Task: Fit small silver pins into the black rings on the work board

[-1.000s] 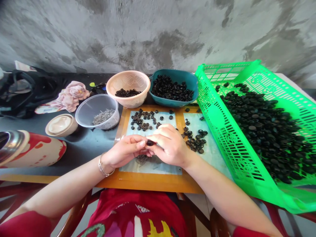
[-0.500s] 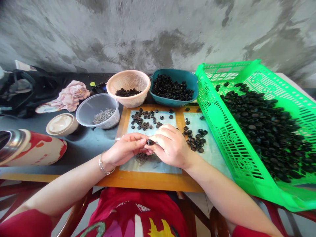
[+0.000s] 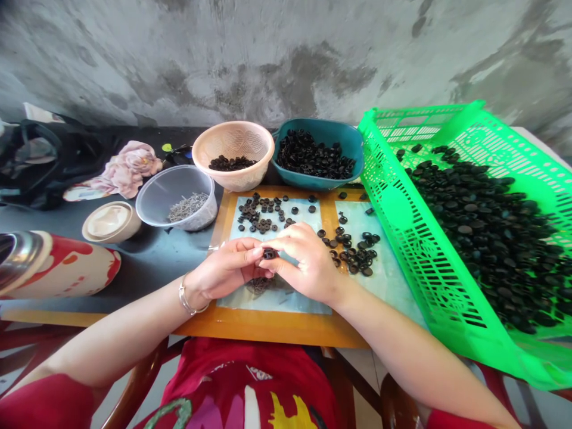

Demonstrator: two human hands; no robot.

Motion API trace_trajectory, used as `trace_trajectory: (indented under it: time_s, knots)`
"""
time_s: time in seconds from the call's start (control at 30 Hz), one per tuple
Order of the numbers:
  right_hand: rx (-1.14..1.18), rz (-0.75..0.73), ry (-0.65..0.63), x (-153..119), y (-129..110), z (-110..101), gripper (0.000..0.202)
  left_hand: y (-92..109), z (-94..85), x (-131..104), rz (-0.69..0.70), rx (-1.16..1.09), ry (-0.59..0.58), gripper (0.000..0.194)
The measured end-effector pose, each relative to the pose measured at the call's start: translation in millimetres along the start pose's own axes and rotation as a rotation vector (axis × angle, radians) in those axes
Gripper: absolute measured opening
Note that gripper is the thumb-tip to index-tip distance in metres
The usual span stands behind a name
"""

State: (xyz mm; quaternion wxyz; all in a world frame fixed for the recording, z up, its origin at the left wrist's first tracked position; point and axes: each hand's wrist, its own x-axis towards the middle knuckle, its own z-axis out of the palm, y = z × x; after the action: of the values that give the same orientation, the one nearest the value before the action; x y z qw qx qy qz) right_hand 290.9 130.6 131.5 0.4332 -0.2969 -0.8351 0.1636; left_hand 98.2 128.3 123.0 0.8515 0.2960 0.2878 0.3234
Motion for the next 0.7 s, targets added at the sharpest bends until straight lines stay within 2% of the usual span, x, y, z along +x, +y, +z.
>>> trace_trajectory:
  time_s: [0.2,0.47,0.7]
  knots:
    - [0.058,0.056,0.035,-2.7,-2.3,2.3,0.023,3.6,4.7,-4.3,-0.01,-0.034,-0.063,0.025]
    - [0.066,0.096,0.028,-2.9,-4.3,2.9,0.034,1.2,5.0,-4.3,-0.009,-0.047,-0.07,0.021]
    - [0.067,0.024,0.008,-0.3,-2.3,-1.8,0.025,2.4,6.7,-6.3,-0.036,-0.069,-0.057,0.021]
